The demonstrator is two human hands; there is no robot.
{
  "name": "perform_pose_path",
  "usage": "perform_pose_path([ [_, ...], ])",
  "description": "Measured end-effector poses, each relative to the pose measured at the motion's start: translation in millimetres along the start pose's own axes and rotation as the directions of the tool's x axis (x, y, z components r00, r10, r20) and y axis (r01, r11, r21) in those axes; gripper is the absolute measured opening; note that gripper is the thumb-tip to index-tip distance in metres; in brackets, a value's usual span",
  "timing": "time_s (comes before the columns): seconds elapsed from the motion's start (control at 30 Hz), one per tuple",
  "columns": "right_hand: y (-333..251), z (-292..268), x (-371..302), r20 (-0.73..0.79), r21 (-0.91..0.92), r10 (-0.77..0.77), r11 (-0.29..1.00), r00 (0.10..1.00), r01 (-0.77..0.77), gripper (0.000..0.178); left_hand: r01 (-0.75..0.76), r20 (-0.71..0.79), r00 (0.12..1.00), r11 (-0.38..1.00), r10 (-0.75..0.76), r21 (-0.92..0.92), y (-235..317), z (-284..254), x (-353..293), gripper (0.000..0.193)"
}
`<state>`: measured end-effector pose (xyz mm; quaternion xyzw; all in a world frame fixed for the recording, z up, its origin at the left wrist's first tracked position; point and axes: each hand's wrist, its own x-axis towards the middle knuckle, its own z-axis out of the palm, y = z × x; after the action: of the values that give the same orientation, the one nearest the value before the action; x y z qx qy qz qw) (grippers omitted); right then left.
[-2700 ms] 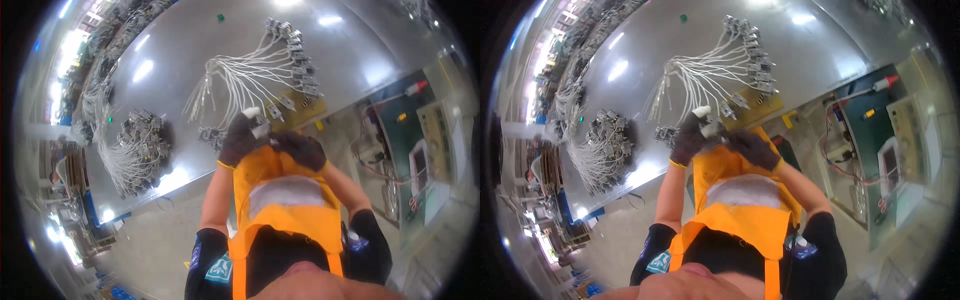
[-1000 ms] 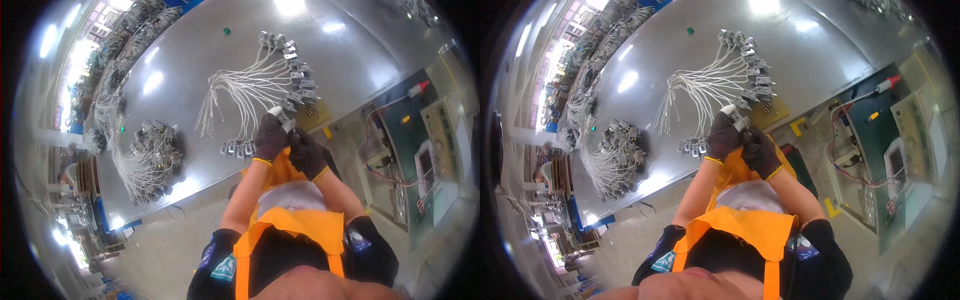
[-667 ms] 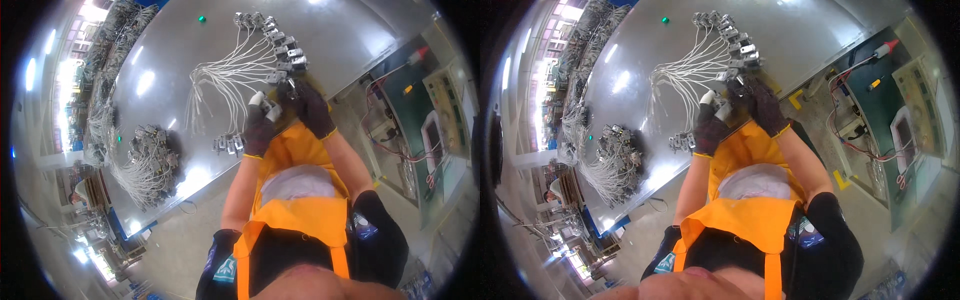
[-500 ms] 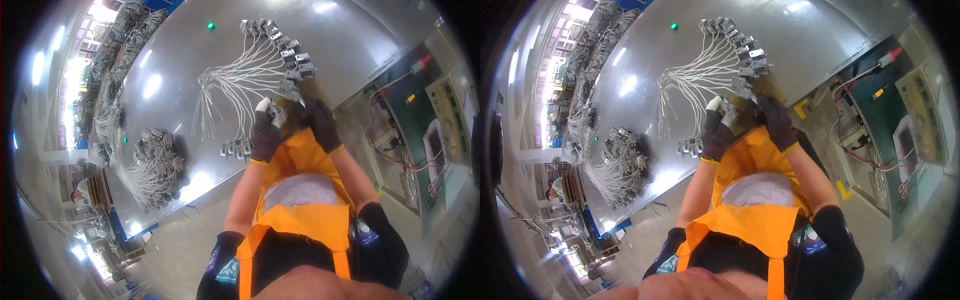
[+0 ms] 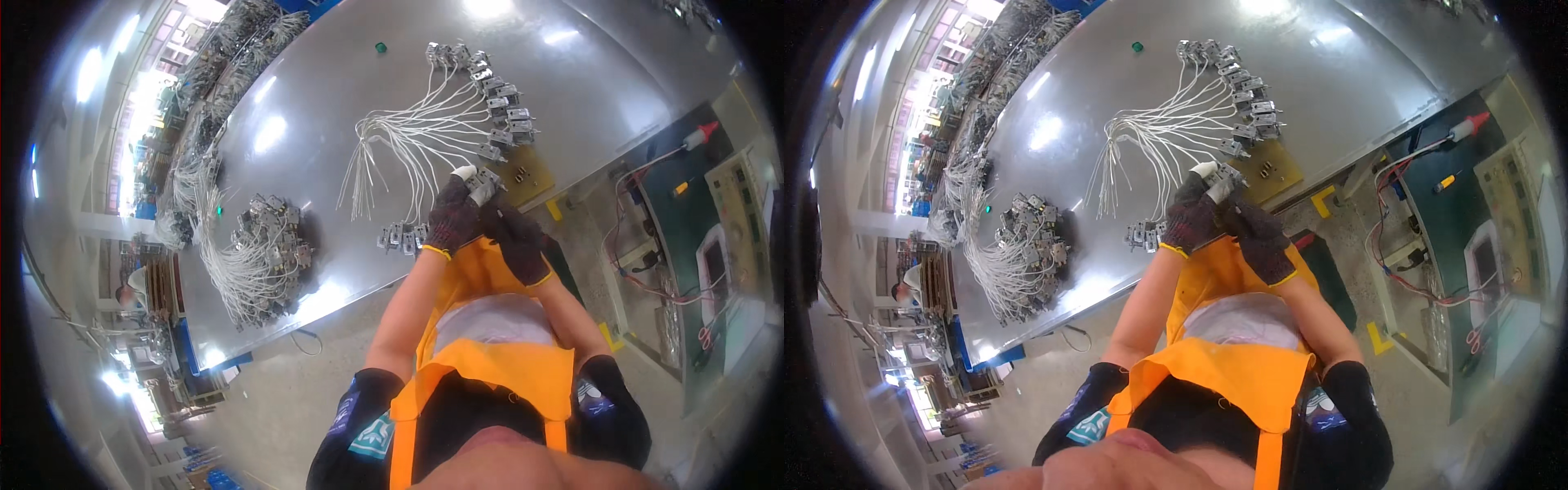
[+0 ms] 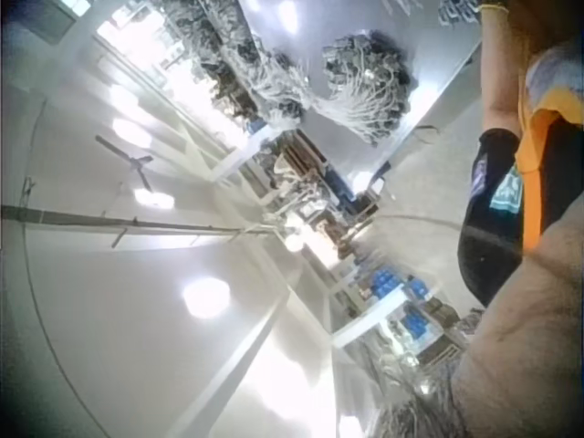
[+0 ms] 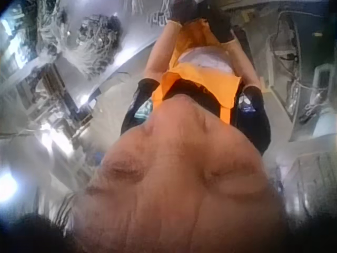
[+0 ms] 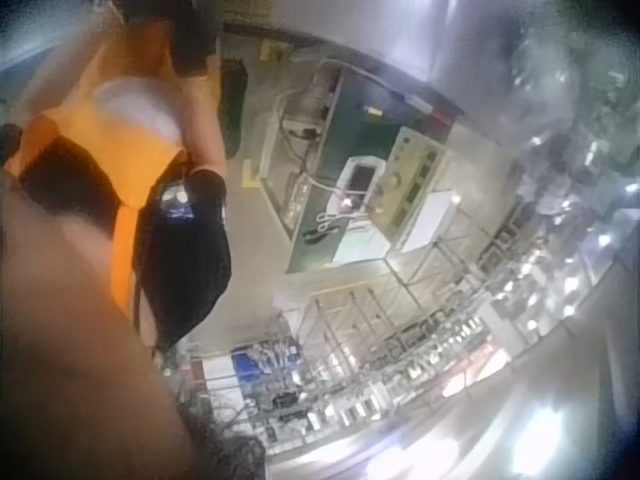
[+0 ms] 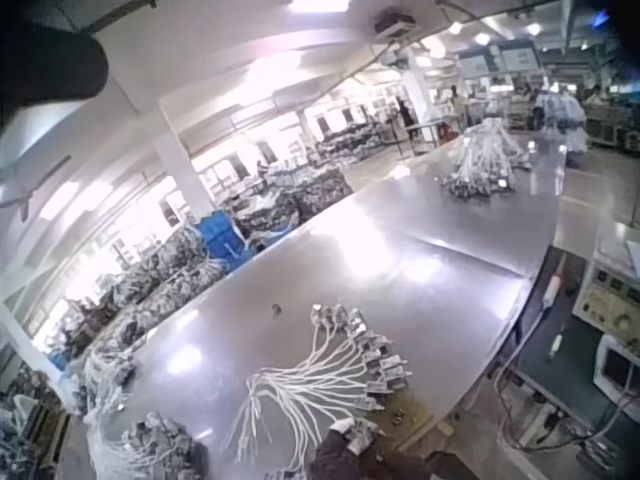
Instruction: Assemble wiring harnesses by organizing and bundling multiple wires with connectors.
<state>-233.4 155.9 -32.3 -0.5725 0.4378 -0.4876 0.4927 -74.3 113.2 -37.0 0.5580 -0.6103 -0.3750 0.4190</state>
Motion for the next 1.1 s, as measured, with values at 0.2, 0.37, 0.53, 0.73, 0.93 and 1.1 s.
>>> perform_pose_path([
  [0.2, 22, 0, 4, 0.149, -0.466, -0.553, 0.692, 0.82, 0.551, 0.019, 0.067, -0.089, 0.995, 0.985, -0.053, 0.157, 19, 8, 0, 0.049],
  [0.37, 32, 2, 8, -0.019, -0.105, -0.239, 0.966, 0.971, 0.236, 0.013, -0.048, -0.08, 0.995, 0.995, 0.054, 0.085, 2, 8, -1, 0.041],
  [0.53, 30, 1, -3, 0.682, 0.725, 0.192, -0.053, 0.706, -0.686, 0.02, 0.071, -0.118, 0.99, 0.997, -0.074, -0.028, 0, 25, -11, 0.039],
  [0.73, 14, -10, -26, 0.18, 0.523, 0.563, 0.639, 0.807, -0.563, 0.035, -0.112, 0.208, 0.977, 0.918, 0.033, 0.38, 79, -48, -73, 0.083],
  [0.93, 5, 4, -31, 0.226, 0.506, 0.446, 0.706, 0.866, -0.496, 0.03, -0.45, 0.354, 0.887, 0.727, 0.297, 0.519, 47, -130, -52, 0.09],
  [1.1, 6, 19, -23, -0.004, 0.219, 0.191, 0.958, 0.982, -0.185, 0.028, -0.461, 0.271, 0.873, 0.503, 0.406, 0.731, 32, -84, -60, 0.085],
])
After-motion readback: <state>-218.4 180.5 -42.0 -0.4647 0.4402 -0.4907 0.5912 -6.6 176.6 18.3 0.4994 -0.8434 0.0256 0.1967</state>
